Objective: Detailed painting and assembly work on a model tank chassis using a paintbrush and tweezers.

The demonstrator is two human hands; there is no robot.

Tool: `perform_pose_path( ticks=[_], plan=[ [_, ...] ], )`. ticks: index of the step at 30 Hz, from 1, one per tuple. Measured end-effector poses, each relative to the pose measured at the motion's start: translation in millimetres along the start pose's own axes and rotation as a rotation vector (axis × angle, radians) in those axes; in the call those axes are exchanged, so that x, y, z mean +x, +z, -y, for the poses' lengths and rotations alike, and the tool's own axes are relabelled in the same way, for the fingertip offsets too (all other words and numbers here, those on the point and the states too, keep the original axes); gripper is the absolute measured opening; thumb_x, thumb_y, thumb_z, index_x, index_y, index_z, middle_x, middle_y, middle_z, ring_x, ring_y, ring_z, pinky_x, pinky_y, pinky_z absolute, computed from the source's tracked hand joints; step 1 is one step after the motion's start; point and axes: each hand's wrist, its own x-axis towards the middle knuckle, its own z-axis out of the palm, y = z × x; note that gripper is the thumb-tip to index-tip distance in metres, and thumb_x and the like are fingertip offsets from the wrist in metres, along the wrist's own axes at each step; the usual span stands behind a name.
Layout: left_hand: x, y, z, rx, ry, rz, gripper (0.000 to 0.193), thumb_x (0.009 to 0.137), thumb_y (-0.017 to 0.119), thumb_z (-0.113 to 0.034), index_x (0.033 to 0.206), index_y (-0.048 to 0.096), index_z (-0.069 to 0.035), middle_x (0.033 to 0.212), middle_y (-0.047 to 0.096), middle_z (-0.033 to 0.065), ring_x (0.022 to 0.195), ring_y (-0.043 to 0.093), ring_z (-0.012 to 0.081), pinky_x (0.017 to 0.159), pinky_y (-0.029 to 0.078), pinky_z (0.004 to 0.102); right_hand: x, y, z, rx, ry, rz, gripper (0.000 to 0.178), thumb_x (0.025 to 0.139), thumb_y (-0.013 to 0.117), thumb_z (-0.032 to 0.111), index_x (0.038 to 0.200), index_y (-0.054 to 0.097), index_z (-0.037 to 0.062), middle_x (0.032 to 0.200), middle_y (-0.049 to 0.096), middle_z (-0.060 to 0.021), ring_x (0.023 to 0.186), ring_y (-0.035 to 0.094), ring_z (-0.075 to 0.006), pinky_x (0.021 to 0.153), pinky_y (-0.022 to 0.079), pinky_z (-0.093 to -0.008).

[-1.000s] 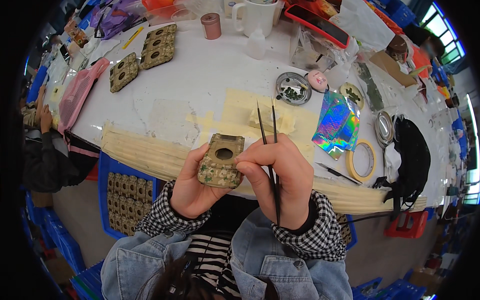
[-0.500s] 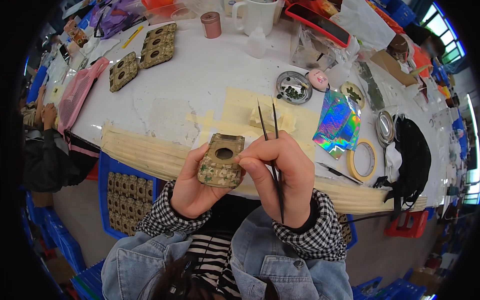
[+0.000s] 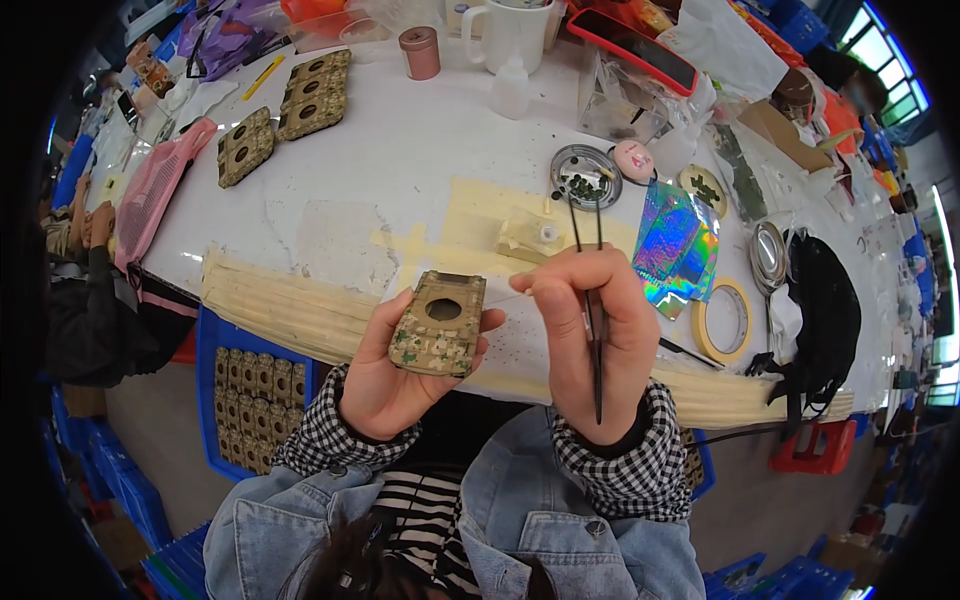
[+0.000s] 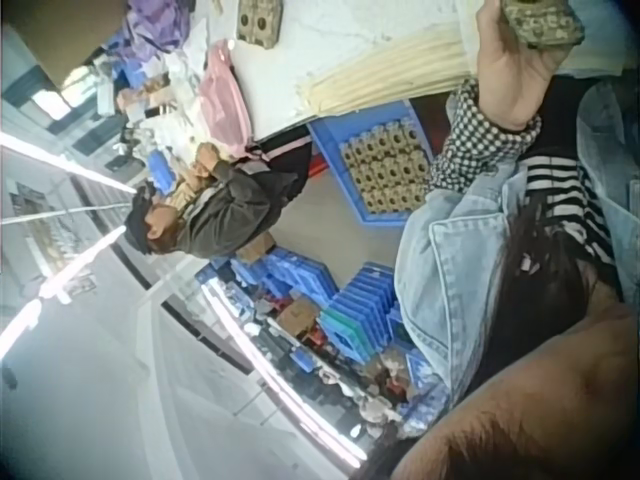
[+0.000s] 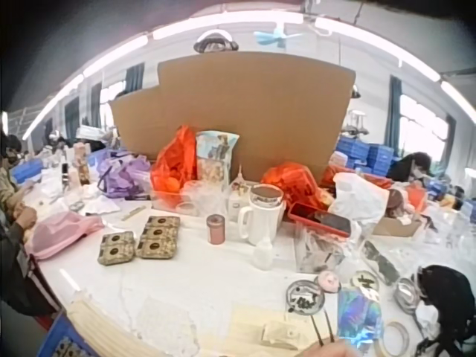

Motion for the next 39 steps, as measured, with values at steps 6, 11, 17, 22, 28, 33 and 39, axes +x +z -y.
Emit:
perform_pose_path(
  ticks=[6, 11, 17, 22, 28, 33, 39],
  plan=[
    [-0.7, -5.8, -1.1, -0.085, -0.003, 0.043, 0.055, 0.100, 0.031, -0.039, 0.137, 0.034, 0.001, 0.130, 0.045, 0.0296, 0.105, 0.060, 0.0280, 0.092, 0.053, 0.0346, 21.9, -14.7, -28.1, -0.622, -0.243, -0.211, 0.008, 0.083, 0.066, 0.003, 0.083, 0.059, 0.0009, 0.075, 0.056, -0.0094, 0.065, 0.054, -0.0207, 0.059, 0.042, -0.0285],
    [-2.1, -6.1, -2.8, -0.118, 0.016, 0.044, 0.056, 0.100, 0.031, -0.040, 0.138, 0.032, 0.002, 0.131, 0.043, 0.0302, 0.106, 0.060, 0.0290, 0.092, 0.054, 0.0355, 24.9, -9.8, -39.5, -0.769, -0.233, -0.141, 0.011, 0.077, 0.070, 0.004, 0.083, 0.060, 0.0033, 0.070, 0.053, -0.0092, 0.067, 0.053, -0.0268, 0.058, 0.041, -0.0351],
    [-4.7, -9.8, -7.9, -0.134, 0.065, 0.072, 0.058, 0.099, 0.031, -0.040, 0.138, 0.031, 0.003, 0.132, 0.041, 0.0310, 0.108, 0.059, 0.0307, 0.093, 0.054, 0.0344, 21.6, -11.0, -41.9, -0.762, -0.205, -0.091, 0.014, 0.076, 0.071, 0.008, 0.087, 0.063, 0.0035, 0.073, 0.055, -0.0101, 0.071, 0.054, -0.0271, 0.062, 0.043, -0.0350],
    [-4.9, -9.0, -8.7, -0.129, 0.061, 0.027, 0.053, 0.100, 0.031, -0.039, 0.135, 0.036, 0.001, 0.129, 0.046, 0.0277, 0.111, 0.058, 0.0296, 0.091, 0.054, 0.0356, 19.1, -15.2, -41.2, -0.784, -0.234, -0.113, 0.019, 0.076, 0.073, 0.011, 0.089, 0.063, 0.0024, 0.074, 0.057, -0.0113, 0.071, 0.055, -0.0283, 0.064, 0.044, -0.0358],
    [-2.2, -7.3, -6.0, -0.195, 0.047, 0.007, 0.053, 0.101, 0.033, -0.038, 0.137, 0.033, 0.000, 0.127, 0.047, 0.0274, 0.111, 0.057, 0.0290, 0.095, 0.052, 0.0353, 19.2, -15.7, -44.1, -0.744, -0.190, -0.070, 0.014, 0.076, 0.072, 0.007, 0.085, 0.063, 0.0019, 0.072, 0.057, -0.0114, 0.071, 0.055, -0.0280, 0.064, 0.044, -0.0353],
    [-2.1, -7.0, -4.9, -0.224, 0.029, 0.016, 0.054, 0.101, 0.034, -0.038, 0.139, 0.031, 0.000, 0.125, 0.048, 0.0279, 0.111, 0.057, 0.0300, 0.098, 0.049, 0.0351, 20.7, -15.0, -40.1, -0.730, -0.200, -0.087, 0.012, 0.076, 0.071, 0.004, 0.084, 0.063, 0.0012, 0.072, 0.058, -0.0112, 0.069, 0.055, -0.0267, 0.061, 0.044, -0.0337],
    [-3.0, -6.0, -2.4, -0.245, -0.014, 0.002, 0.054, 0.101, 0.033, -0.039, 0.138, 0.032, 0.000, 0.124, 0.049, 0.0260, 0.112, 0.056, 0.0302, 0.099, 0.049, 0.0352, 16.2, -13.4, -20.7, -0.636, -0.187, -0.200, 0.011, 0.080, 0.069, 0.001, 0.089, 0.064, 0.0000, 0.079, 0.062, -0.0102, 0.071, 0.058, -0.0177, 0.061, 0.044, -0.0265]
  ],
)
